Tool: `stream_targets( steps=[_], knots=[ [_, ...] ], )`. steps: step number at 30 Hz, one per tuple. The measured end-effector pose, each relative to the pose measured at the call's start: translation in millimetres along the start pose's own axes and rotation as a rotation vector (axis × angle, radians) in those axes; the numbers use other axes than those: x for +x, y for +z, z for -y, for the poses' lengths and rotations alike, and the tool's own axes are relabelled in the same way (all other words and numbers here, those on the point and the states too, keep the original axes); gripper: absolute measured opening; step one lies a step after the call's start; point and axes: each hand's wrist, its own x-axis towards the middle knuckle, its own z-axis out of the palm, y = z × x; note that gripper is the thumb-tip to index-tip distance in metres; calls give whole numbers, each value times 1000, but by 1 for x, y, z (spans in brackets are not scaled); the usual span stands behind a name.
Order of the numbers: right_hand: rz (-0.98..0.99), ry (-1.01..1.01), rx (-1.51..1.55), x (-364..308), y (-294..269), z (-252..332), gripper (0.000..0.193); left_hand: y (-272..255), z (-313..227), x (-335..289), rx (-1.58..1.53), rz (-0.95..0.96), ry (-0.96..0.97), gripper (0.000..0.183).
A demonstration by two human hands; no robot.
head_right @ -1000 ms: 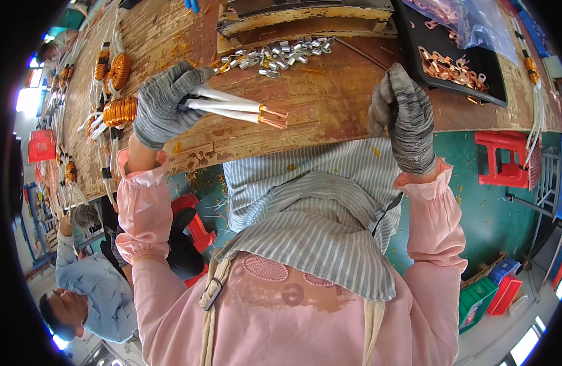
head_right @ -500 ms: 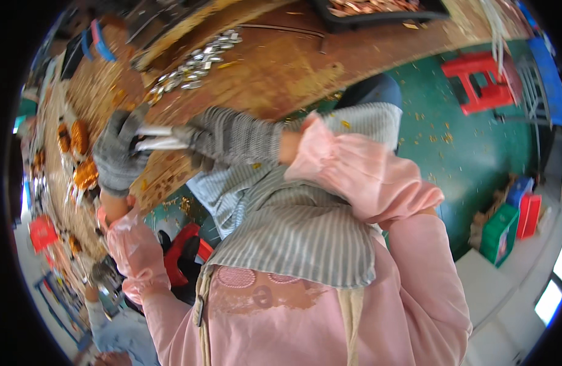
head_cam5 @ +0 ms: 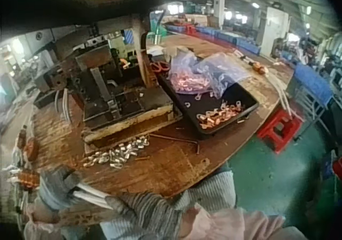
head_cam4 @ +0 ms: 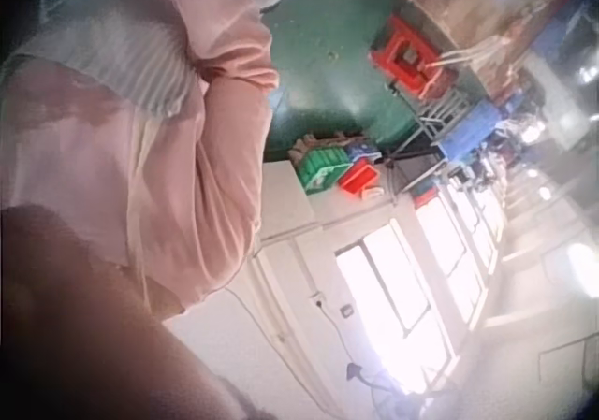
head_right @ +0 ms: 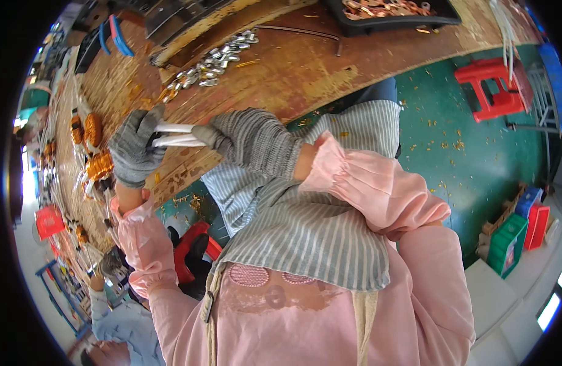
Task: Assembling induction coils by crimping copper terminals onto the wire ends using an industrial press.
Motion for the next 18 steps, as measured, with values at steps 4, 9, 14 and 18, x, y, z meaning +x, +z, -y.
stream_targets(
  steps=[4, 9, 14, 18],
  knots=[
    [200, 171, 89, 10, -13, 12, 41, 5, 5, -7, 56, -24, -21, 42],
    [-49, -212, -376, 42, -9, 17, 39, 7, 37, 3, 172, -183, -12, 38],
    [-104, -131, -361, 67, -4, 3, 41, 13, 55, 19, 138, -52, 20, 39],
    [-130, -173, -371, 63, -16, 18, 37, -5, 61, 30, -34, 33, 86, 40]
  ],
)
